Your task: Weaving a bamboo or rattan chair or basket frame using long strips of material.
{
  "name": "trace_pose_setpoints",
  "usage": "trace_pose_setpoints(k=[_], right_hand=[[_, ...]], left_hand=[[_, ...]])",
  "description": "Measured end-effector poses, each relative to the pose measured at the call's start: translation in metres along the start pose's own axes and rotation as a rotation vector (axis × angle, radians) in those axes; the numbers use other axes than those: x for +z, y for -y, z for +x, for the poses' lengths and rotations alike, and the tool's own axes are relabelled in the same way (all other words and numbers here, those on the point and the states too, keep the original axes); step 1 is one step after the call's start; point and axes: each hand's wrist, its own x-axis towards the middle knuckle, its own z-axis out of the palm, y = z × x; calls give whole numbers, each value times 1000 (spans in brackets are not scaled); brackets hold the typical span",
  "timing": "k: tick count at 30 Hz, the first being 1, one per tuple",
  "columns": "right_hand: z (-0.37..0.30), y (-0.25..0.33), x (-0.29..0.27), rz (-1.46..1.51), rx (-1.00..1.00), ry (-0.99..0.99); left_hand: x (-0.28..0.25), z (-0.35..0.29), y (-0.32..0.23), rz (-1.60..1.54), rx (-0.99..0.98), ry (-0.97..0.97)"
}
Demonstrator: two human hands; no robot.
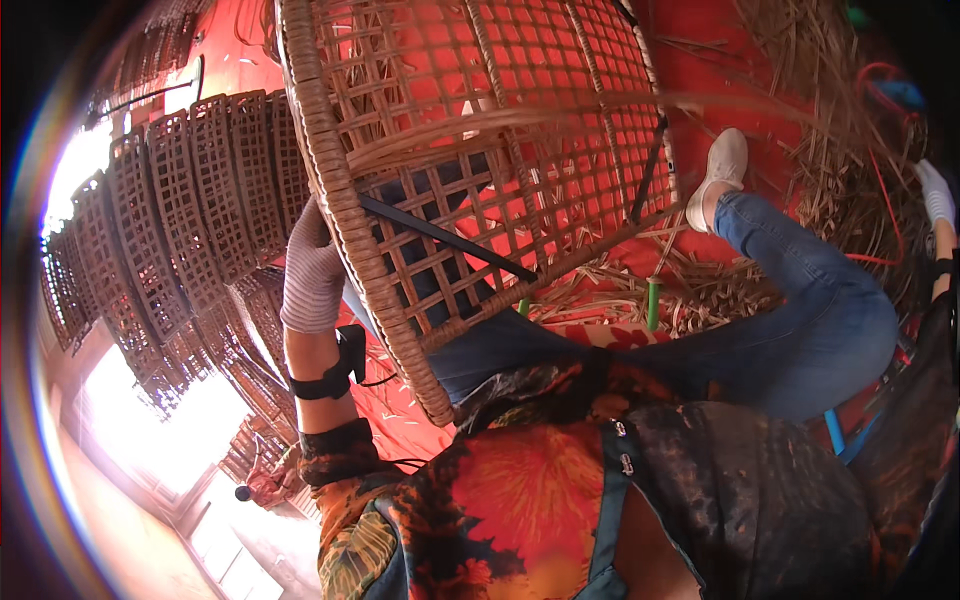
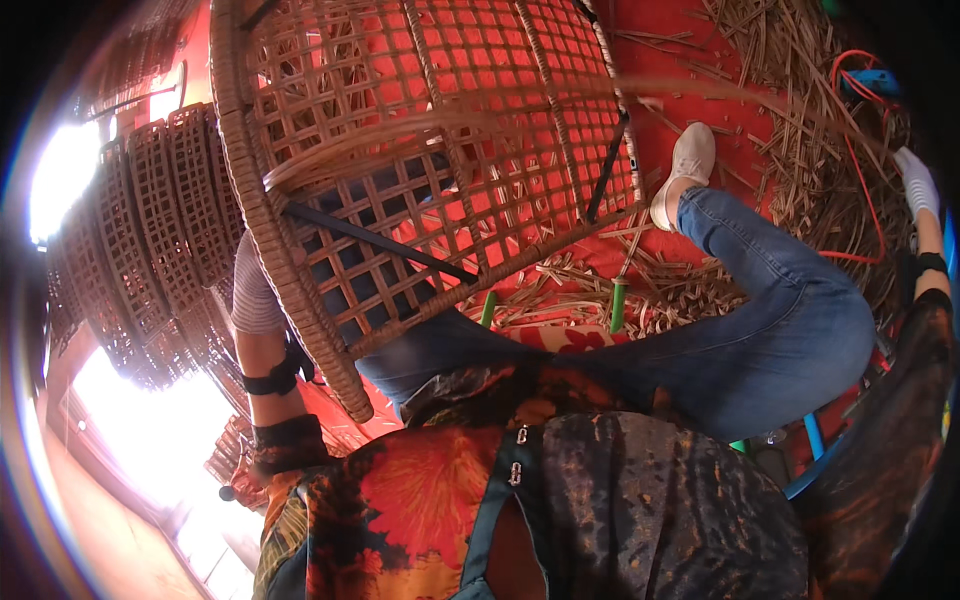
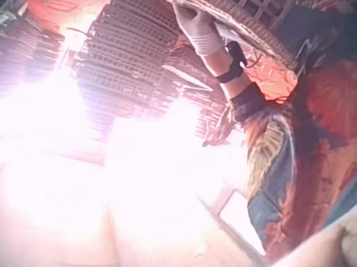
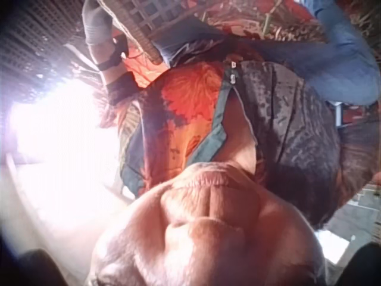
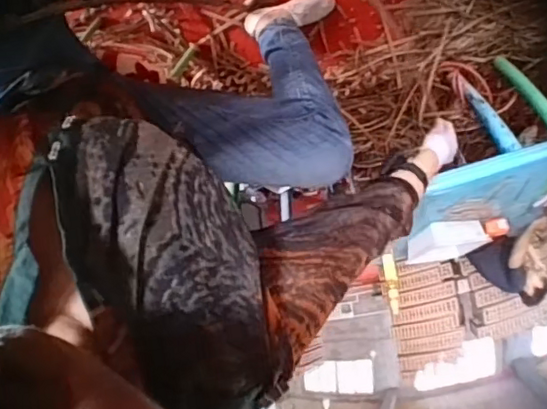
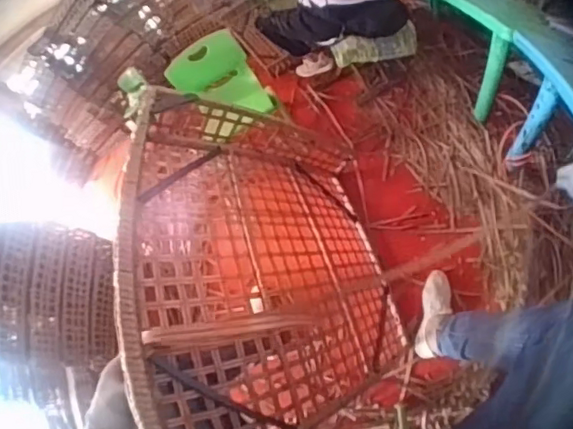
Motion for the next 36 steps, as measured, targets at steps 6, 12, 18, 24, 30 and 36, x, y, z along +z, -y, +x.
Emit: trace_pose_setpoints(k=[6,12,18,24,30,36], right_hand=[[17,199,-57,-221,-331,-439],[-95,535,-221,890,-1072,-318],[-136,608,-241,962,-1161,312],[-131,615,-220,790,-1216,40],[-100,578,-200,1003,-1307,-177],[-30,477,-128,710,-1140,-648]], left_hand=[[23,10,-21,-92,20,131],[24,3,-29,-89,18,104],[21,-5,-28,-99,12,-4],[30,5,-28,-121,41,32],[26,0,-29,-85,40,19],[24,8,-31,49,82,73]])
